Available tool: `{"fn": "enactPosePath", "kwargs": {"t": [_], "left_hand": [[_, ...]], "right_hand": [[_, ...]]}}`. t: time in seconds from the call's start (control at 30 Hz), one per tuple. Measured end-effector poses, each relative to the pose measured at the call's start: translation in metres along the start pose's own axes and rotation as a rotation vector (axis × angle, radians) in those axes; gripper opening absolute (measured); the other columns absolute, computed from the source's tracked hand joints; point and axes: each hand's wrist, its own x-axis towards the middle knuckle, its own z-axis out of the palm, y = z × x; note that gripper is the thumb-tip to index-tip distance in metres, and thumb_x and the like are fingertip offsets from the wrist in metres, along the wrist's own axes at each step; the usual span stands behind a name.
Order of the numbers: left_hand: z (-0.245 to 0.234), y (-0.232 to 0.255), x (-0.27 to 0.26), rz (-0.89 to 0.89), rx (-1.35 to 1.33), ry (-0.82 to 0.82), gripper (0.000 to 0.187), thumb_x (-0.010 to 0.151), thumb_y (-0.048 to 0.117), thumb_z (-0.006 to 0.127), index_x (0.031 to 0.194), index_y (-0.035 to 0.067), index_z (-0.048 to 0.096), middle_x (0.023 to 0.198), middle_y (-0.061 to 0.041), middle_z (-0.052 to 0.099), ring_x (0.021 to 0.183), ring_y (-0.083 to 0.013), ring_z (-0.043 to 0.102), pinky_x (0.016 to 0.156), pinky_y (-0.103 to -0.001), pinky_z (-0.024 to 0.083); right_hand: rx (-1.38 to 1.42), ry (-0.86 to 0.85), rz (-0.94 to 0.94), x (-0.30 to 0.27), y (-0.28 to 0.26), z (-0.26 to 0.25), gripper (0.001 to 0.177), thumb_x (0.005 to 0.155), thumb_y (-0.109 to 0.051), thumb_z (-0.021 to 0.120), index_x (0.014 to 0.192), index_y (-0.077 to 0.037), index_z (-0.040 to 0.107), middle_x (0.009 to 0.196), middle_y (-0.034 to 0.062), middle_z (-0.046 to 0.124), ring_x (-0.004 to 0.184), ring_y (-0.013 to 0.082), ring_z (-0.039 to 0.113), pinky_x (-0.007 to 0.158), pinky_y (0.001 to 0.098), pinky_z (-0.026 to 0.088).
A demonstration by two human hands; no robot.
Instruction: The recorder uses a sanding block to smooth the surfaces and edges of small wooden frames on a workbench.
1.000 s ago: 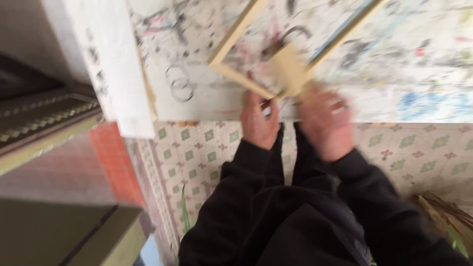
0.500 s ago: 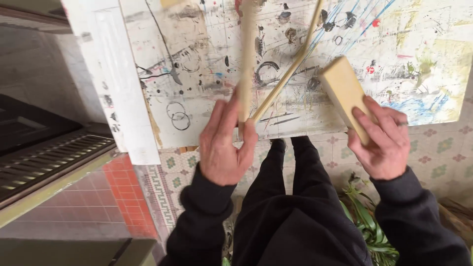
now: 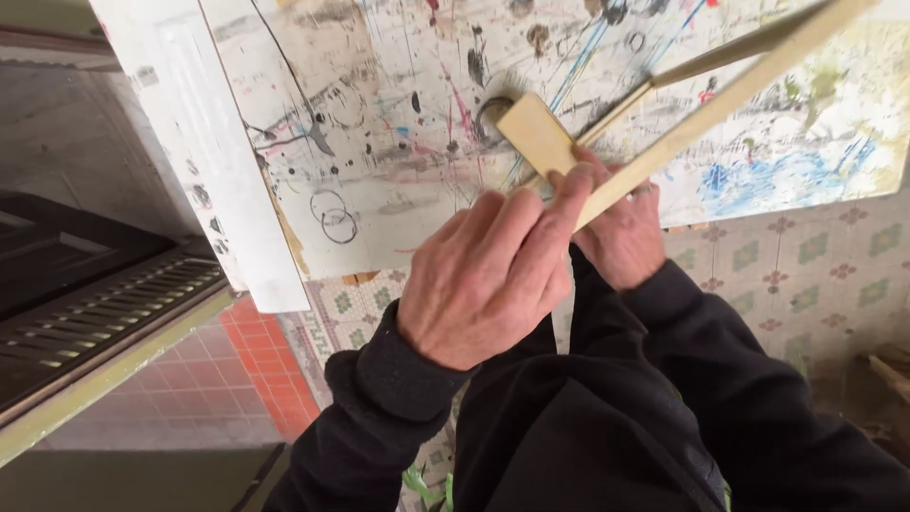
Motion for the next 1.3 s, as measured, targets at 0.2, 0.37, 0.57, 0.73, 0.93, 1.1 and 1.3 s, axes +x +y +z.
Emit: {"fn": "enactPosePath", "kwargs": {"t": [0.2, 0.37, 0.57, 0.73, 0.93, 1.1, 1.3], "left_hand": [[-0.004, -0.001, -0.016, -0.021, -0.196, -0.022, 0.061, 0.106, 0.015, 0.078, 0.157, 0.002, 0.046, 0.1, 0.001, 0.048, 0.084, -0.0132, 0.052, 0.076, -0.028, 0.053], [0.019, -0.01, -0.042, -0.268, -0.348, 0.088, 0.062, 0.084, 0.02, 0.088, 0.137, 0.004, 0.059, 0.122, -0.009, 0.065, 0.109, -0.0244, 0.069, 0.091, -0.036, 0.06], [0.082, -0.021, -0.068, -0.358, -0.307, 0.174, 0.032, 0.091, 0.006, 0.081, 0.121, 0.006, 0.067, 0.117, -0.007, 0.072, 0.101, -0.0237, 0.075, 0.085, -0.034, 0.062], [0.09, -0.021, -0.071, -0.345, -0.275, 0.213, 0.026, 0.094, 0.003, 0.077, 0.118, 0.002, 0.067, 0.114, -0.008, 0.071, 0.1, -0.0252, 0.075, 0.082, -0.035, 0.062], [0.085, -0.022, -0.07, -0.323, -0.267, 0.22, 0.022, 0.097, 0.002, 0.075, 0.117, 0.001, 0.067, 0.115, -0.009, 0.071, 0.102, -0.0247, 0.075, 0.086, -0.035, 0.062], [0.093, -0.023, -0.062, -0.292, -0.298, 0.252, 0.021, 0.095, -0.001, 0.073, 0.115, 0.0, 0.068, 0.115, -0.01, 0.071, 0.101, -0.0272, 0.074, 0.086, -0.035, 0.061], [0.085, -0.021, -0.071, -0.299, -0.29, 0.227, 0.023, 0.096, 0.0, 0.073, 0.119, -0.002, 0.067, 0.114, -0.011, 0.07, 0.1, -0.028, 0.074, 0.085, -0.036, 0.061]], "right_hand": [[-0.092, -0.033, -0.026, -0.013, 0.01, 0.027, 0.042, 0.109, -0.027, 0.073, 0.151, -0.023, 0.068, 0.165, 0.0108, 0.05, 0.128, 0.0254, 0.056, 0.11, 0.0438, 0.049], [-0.05, 0.005, 0.06, -0.001, 0.004, 0.02, 0.049, 0.089, -0.021, 0.082, 0.137, -0.024, 0.07, 0.155, 0.0089, 0.05, 0.129, 0.0352, 0.056, 0.098, 0.0472, 0.049], [0.105, 0.024, 0.038, 0.001, 0.002, 0.018, 0.052, 0.089, -0.011, 0.081, 0.14, -0.017, 0.07, 0.158, 0.0132, 0.05, 0.131, 0.0353, 0.055, 0.105, 0.0472, 0.052], [0.022, 0.014, 0.031, -0.007, -0.003, 0.03, 0.039, 0.097, -0.015, 0.081, 0.135, -0.014, 0.074, 0.156, 0.0154, 0.058, 0.121, 0.0309, 0.06, 0.093, 0.0428, 0.051], [-0.001, 0.0, 0.002, -0.011, 0.004, 0.016, 0.036, 0.1, -0.018, 0.075, 0.136, -0.013, 0.072, 0.154, 0.0109, 0.06, 0.121, 0.0283, 0.064, 0.099, 0.0429, 0.053], [-0.259, -0.134, -0.001, -0.009, -0.002, 0.01, 0.05, 0.083, -0.012, 0.075, 0.133, -0.009, 0.074, 0.148, 0.0133, 0.064, 0.12, 0.0267, 0.066, 0.088, 0.0431, 0.052], [-0.102, 0.054, 0.054, -0.011, -0.005, 0.01, 0.042, 0.098, -0.009, 0.075, 0.14, -0.009, 0.069, 0.156, 0.0106, 0.06, 0.122, 0.0322, 0.061, 0.098, 0.0431, 0.052]]}}
